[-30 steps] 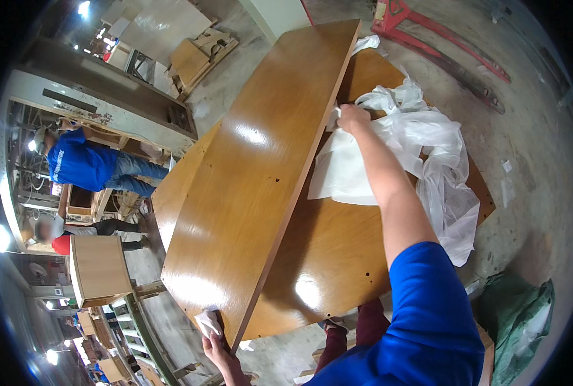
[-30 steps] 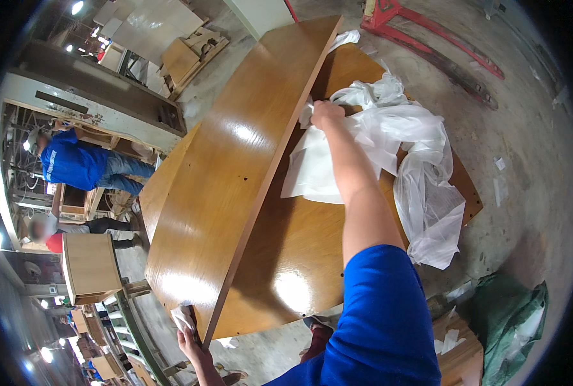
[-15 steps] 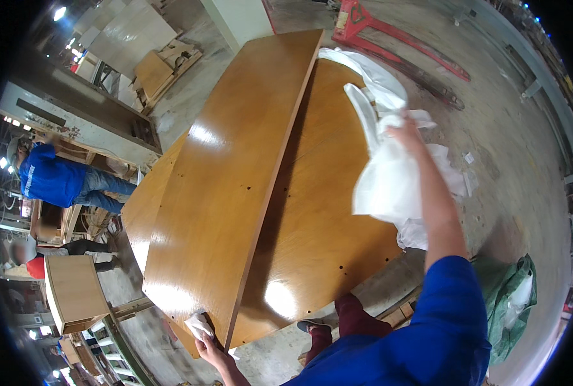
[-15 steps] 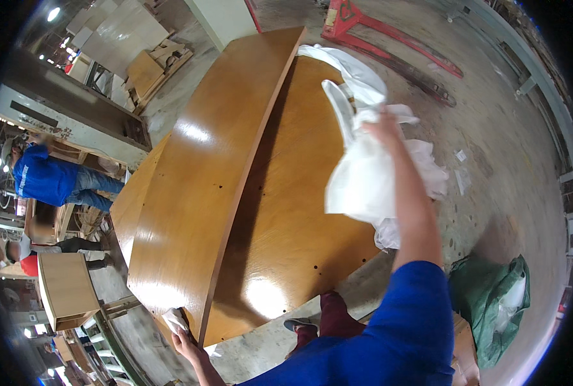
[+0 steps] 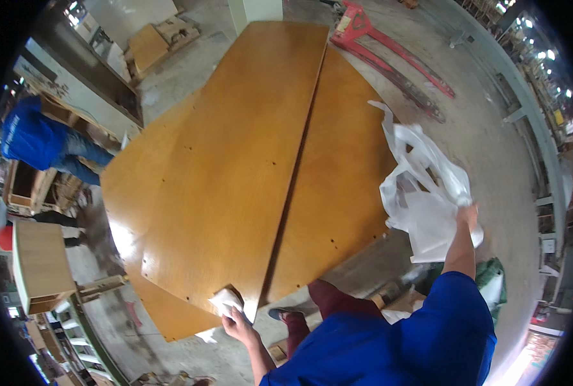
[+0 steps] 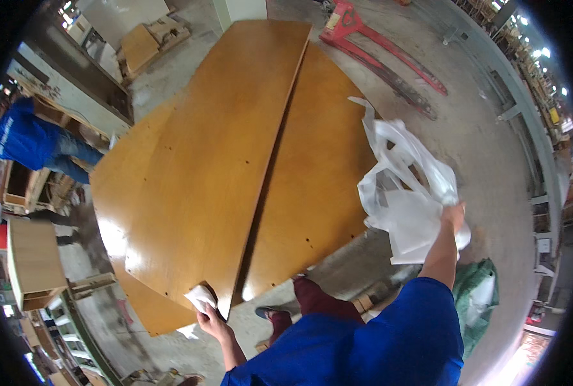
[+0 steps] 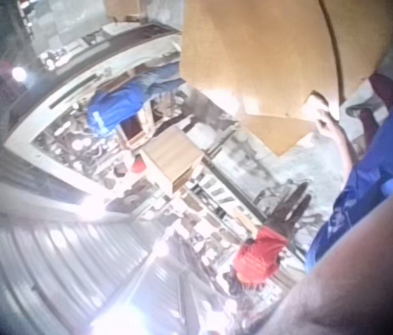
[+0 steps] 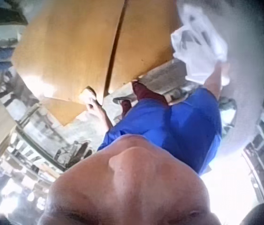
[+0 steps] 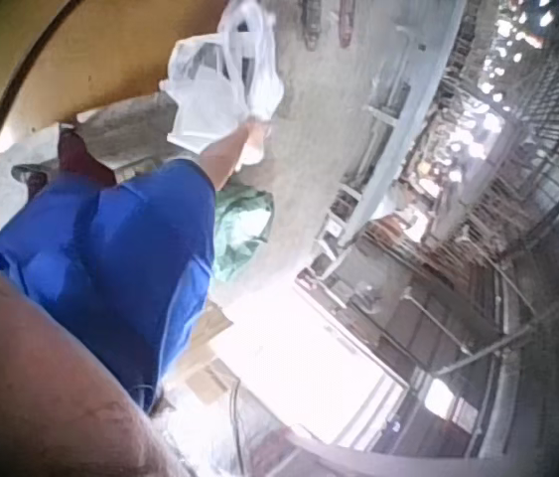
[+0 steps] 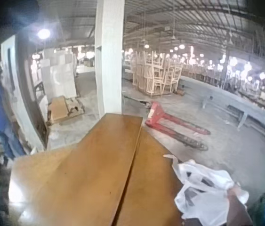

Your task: The person wipes the surface of a large wooden panel with a white cloth, removes protective paper, and continues wiping the panel. The person then places the panel onto a roller conveyor and wipes it again.

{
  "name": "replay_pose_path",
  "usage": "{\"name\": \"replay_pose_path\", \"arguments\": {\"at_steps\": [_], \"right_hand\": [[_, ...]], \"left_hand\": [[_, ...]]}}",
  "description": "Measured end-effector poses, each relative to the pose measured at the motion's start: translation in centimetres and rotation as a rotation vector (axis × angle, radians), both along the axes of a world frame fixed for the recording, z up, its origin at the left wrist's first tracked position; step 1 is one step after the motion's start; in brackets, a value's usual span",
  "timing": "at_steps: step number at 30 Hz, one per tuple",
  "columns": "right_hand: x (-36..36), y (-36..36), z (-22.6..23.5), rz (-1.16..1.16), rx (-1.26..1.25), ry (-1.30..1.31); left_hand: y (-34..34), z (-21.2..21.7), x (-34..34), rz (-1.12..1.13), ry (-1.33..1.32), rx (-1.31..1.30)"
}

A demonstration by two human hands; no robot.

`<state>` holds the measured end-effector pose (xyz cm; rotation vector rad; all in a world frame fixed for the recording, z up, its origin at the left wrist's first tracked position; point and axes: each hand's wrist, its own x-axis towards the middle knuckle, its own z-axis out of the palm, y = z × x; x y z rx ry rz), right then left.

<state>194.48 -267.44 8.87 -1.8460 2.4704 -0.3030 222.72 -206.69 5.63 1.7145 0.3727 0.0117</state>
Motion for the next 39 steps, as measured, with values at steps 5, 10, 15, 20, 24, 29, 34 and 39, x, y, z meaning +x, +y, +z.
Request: {"name": "replay_pose_path", "arguments": {"at_steps": [5,10,15,20,24,29,34,39], "right_hand": [[-6.6,2.8,4.3,-0.12,0.044,-0.093],[6.9,6.4,-2.2,0.739,0.194,-0.231],[15.7,8.9,-4.3,0.6,0.282,-0.019],[7.9,4.9,-2.2,0.306,0.249,0.225],[-2.4,4.4,1.6,0.053,0.264,0.512],[-7.5,7.6,1.0,0.478,0.707,0.643],[3.8,22.9,-9.0,0.803,1.416,-0.391],[19.3,36.2,-8.8,0.955,1.713,-0.444]], "left_hand": [[0.7,-1.1,0.0,0.08,0.032,-0.136],[0.9,-1.2,0.1,0.082,-0.029,-0.286],[0.2,-1.1,-1.4,0.046,-0.015,-0.244],[-0.5,-1.2,-4.3,-0.148,0.187,-0.332],[-1.2,-2.0,-5.9,-0.205,0.283,-0.414],[-1.3,-3.6,-7.0,-0.304,0.396,-0.371],[-2.0,-2.5,-7.1,-0.3,0.471,-0.591],[-0.2,-4.0,-7.1,-0.379,0.463,-0.692]]}}
